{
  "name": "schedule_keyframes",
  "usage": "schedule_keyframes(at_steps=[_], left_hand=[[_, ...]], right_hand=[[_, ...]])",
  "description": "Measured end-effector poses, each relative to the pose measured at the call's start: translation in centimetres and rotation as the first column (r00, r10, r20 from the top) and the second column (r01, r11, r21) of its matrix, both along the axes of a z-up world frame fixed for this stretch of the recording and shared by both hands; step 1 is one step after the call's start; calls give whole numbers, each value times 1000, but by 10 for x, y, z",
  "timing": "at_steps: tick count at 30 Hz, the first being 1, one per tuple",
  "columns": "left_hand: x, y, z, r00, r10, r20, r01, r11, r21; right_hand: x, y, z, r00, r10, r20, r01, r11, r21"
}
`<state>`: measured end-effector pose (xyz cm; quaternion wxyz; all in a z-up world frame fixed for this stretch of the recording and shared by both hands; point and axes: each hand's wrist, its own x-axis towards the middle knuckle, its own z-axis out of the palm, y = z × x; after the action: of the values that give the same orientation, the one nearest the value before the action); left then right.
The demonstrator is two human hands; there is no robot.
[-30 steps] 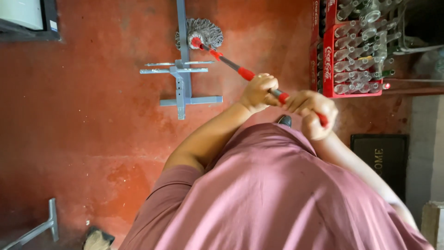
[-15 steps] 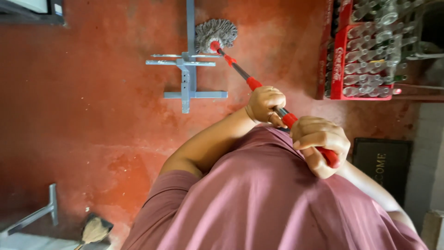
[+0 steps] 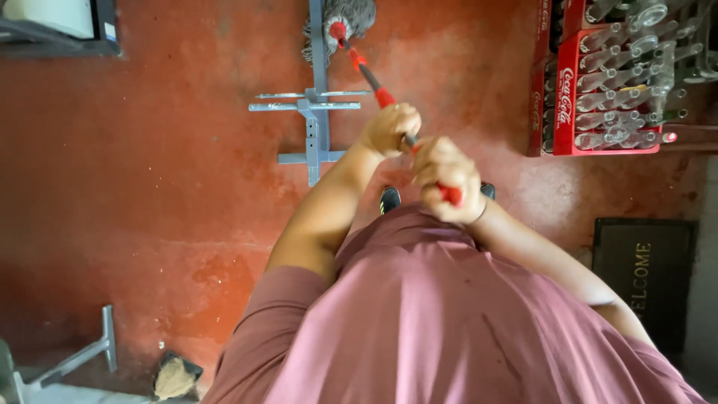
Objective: The person mops a red floor in a room containing gym equipment. They use a mop with a red handle to clean the floor around a treadmill, a weight bench, and a crate of bottles.
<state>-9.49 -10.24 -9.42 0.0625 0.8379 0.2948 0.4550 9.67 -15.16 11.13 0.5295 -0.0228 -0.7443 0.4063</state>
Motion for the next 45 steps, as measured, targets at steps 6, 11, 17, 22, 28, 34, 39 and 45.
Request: schedule_keyframes(at_steps=[6,11,17,22,28,34,39,45], left_hand=[[13,-7,18,999,53,-11,-54,986,-160],[19,-54,18,987,131,89,-124,989,-79],[30,-60,-16,987,152,58,-152,988,-4],[75,-58,5,972,208,106,-208,978,-16],[168,-36,25,931,313,188,-316,949,-15],[284,6,55,926,316,207,-333,942,50],[387,25,73,917,183,354,-221,973,69],[467,26,123,921,-25,390,69,993,-100]], right_hand=[[16,-4,-13,988,-126,91,128,992,-19],[12,-39,-12,982,-72,172,70,997,22],[28,-53,-8,982,23,190,-3,995,-104],[70,-43,-15,977,60,205,-37,993,-110],[156,-21,-4,976,11,218,23,988,-153],[274,8,32,966,-25,258,73,981,-178],[357,6,84,931,-96,353,167,970,-175],[415,-21,124,836,-203,509,376,888,-264]])
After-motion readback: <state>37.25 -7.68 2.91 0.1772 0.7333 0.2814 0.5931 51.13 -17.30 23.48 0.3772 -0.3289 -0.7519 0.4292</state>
